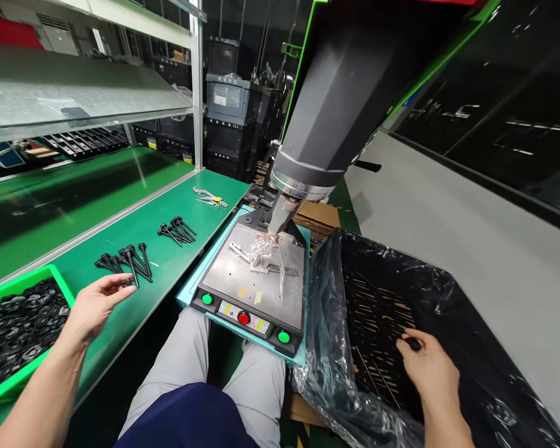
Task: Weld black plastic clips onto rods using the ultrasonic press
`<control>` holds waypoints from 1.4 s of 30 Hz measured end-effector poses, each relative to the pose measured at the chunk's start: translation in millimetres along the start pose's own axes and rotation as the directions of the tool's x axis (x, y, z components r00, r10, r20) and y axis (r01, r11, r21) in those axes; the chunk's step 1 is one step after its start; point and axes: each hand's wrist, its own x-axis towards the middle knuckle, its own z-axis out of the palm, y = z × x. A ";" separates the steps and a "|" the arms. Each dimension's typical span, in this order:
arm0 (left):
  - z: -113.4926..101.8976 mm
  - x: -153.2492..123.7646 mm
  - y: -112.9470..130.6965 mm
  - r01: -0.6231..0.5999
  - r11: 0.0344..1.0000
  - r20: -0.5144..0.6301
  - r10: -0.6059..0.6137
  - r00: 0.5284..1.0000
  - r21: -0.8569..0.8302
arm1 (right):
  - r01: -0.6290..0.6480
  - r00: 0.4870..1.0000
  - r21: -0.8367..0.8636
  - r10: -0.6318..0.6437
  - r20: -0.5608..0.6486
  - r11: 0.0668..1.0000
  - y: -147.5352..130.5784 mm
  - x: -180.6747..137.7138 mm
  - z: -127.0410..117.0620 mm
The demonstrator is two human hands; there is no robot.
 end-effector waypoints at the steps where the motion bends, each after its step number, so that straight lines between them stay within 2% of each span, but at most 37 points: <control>1: 8.3 1.9 -0.7 -0.011 1.000 0.014 0.011 1.000 0.012 | -0.033 0.999 0.097 0.036 -0.028 0.995 -7.9 -7.3 -6.5; 4: 34.4 2.8 2.7 0.002 1.000 0.095 0.001 0.996 -0.030 | -0.035 0.998 0.471 0.053 -0.025 0.882 -40.1 -35.4 -18.4; 6: 52.0 -0.3 9.9 0.027 0.994 0.197 -0.006 0.980 -0.101 | -0.043 0.998 0.614 0.011 0.056 0.788 -66.6 -55.6 -18.8; 8: 68.9 -5.3 19.6 0.040 0.986 0.307 0.012 0.952 -0.165 | -0.104 0.980 0.716 -0.051 0.191 0.691 -93.7 -73.5 -12.4; 9: 77.0 -8.0 24.8 0.036 0.982 0.354 0.031 0.935 -0.183 | -0.161 0.954 0.748 -0.093 0.285 0.643 -106.4 -80.6 -6.6; 11: 92.3 -12.8 34.6 0.013 0.981 0.447 0.076 0.891 -0.192 | -0.246 0.912 0.813 -0.157 0.378 0.528 -128.5 -90.4 9.1; 15: 117.9 -19.8 49.6 -0.122 0.977 0.579 0.203 0.790 -0.176 | -0.341 0.874 0.877 -0.229 0.429 0.340 -157.4 -99.7 46.0; 19: 133.5 -27.1 60.6 -0.269 0.949 0.607 0.312 0.731 -0.164 | -0.421 0.822 0.876 -0.309 0.479 0.236 -173.5 -115.2 74.9; 22: 143.0 -31.7 69.0 -0.286 0.941 0.640 0.333 0.693 -0.181 | -0.471 0.775 0.852 -0.354 0.524 0.228 -180.8 -129.2 90.0; 27: 160.9 -38.9 83.7 -0.200 0.944 0.694 0.329 0.640 -0.263 | -0.538 0.660 0.781 -0.417 0.625 0.318 -192.9 -151.4 104.1; 33: 171.0 -41.2 89.8 -0.213 0.915 0.756 0.402 0.516 -0.342 | -0.579 0.515 0.722 -0.517 0.684 0.379 -201.6 -166.1 109.7; 35: 170.3 -39.2 88.6 -0.241 0.910 0.775 0.413 0.479 -0.336 | -0.597 0.495 0.706 -0.517 0.698 0.382 -201.5 -166.2 111.9; 38: 167.1 -35.9 87.4 -0.278 0.916 0.815 0.389 0.430 -0.290 | -0.604 0.500 0.695 -0.493 0.712 0.391 -200.2 -165.5 116.3; 40: 164.6 -34.1 87.5 -0.285 0.925 0.836 0.357 0.417 -0.253 | -0.616 0.488 0.676 -0.478 0.730 0.404 -199.1 -165.9 119.1; 42: 162.4 -32.8 88.0 -0.278 0.936 0.857 0.319 0.405 -0.217 | -0.647 0.454 0.648 -0.480 0.750 0.401 -197.8 -167.1 121.4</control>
